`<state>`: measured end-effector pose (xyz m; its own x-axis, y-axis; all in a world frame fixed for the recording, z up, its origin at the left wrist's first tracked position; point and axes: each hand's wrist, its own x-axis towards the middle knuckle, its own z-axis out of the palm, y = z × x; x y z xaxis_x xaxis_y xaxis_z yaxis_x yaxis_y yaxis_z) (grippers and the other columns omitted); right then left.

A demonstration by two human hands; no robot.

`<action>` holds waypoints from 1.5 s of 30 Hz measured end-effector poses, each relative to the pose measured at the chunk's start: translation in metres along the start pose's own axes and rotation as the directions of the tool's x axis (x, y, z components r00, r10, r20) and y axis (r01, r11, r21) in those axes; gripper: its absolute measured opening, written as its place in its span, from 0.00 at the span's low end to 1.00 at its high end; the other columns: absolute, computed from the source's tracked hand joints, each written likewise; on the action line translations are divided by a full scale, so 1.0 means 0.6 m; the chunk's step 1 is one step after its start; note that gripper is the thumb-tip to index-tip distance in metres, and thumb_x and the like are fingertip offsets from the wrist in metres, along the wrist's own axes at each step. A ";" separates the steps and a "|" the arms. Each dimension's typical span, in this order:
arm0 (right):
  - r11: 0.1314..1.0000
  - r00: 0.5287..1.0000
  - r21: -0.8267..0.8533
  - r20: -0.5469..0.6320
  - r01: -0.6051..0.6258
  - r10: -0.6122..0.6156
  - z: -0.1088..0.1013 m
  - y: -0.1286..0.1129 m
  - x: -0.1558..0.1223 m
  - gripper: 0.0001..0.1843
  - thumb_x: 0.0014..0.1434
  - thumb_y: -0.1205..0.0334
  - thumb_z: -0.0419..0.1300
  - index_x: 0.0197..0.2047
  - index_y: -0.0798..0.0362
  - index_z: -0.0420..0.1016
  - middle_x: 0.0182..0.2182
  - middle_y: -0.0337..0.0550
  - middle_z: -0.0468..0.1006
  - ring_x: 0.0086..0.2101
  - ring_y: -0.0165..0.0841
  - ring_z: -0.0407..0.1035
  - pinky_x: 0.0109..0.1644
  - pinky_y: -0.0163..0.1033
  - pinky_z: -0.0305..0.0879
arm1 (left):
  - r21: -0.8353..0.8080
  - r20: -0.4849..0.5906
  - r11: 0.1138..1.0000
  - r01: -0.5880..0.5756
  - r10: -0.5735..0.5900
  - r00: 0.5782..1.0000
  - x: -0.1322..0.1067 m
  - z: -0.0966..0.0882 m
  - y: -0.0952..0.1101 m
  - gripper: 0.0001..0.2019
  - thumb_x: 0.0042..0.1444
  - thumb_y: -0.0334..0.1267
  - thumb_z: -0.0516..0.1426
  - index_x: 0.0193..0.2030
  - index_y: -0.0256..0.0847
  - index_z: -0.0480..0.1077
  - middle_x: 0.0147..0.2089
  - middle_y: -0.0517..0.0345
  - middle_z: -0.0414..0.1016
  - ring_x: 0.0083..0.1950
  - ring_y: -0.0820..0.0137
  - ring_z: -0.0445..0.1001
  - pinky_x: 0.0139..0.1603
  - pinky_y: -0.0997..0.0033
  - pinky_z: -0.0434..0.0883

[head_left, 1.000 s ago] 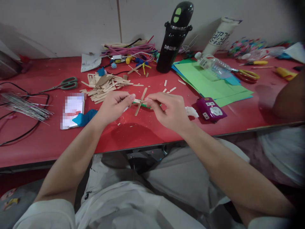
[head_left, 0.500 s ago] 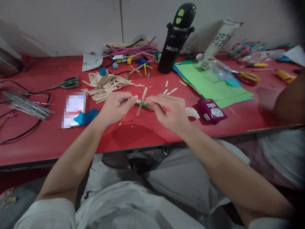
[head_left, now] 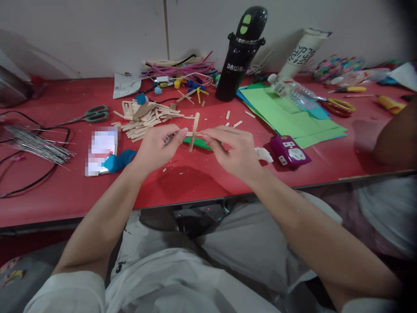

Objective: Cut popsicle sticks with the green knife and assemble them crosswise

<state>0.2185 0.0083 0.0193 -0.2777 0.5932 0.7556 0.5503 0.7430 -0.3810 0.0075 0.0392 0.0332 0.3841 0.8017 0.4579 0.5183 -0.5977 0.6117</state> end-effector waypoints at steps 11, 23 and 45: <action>0.997 0.999 -0.062 -0.017 -0.040 0.039 0.004 0.003 -0.002 0.10 0.67 0.66 0.57 0.41 0.50 0.81 0.35 0.44 0.84 0.34 0.34 0.77 0.40 0.39 0.72 | 0.066 -0.012 0.997 -0.049 0.050 0.999 -0.004 0.003 0.006 0.20 0.64 0.44 0.52 0.21 0.41 0.56 0.19 0.66 0.50 0.23 0.75 0.51 0.28 0.69 0.54; 0.992 0.986 -0.009 0.103 -0.128 0.128 0.008 -0.004 -0.006 0.10 0.64 0.67 0.58 0.43 0.54 0.82 0.30 0.43 0.82 0.26 0.29 0.70 0.33 0.35 0.66 | 0.081 0.013 0.990 -0.119 0.118 0.993 -0.005 0.008 -0.001 0.19 0.66 0.43 0.51 0.24 0.40 0.67 0.19 0.64 0.60 0.22 0.76 0.57 0.29 0.70 0.57; 0.844 0.883 0.265 0.189 -0.467 0.429 0.013 -0.011 -0.005 0.15 0.62 0.61 0.58 0.45 0.58 0.83 0.28 0.41 0.79 0.26 0.27 0.66 0.32 0.35 0.63 | 0.126 -0.125 0.976 -0.176 0.191 0.974 -0.006 0.021 -0.013 0.18 0.66 0.41 0.52 0.25 0.39 0.66 0.19 0.65 0.59 0.21 0.77 0.57 0.25 0.72 0.55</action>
<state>0.2096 0.0043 0.0156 -0.1575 0.9014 0.4032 0.3849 0.4321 -0.8156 0.0118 0.0409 0.0187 0.3776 0.6660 0.6433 0.5346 -0.7241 0.4358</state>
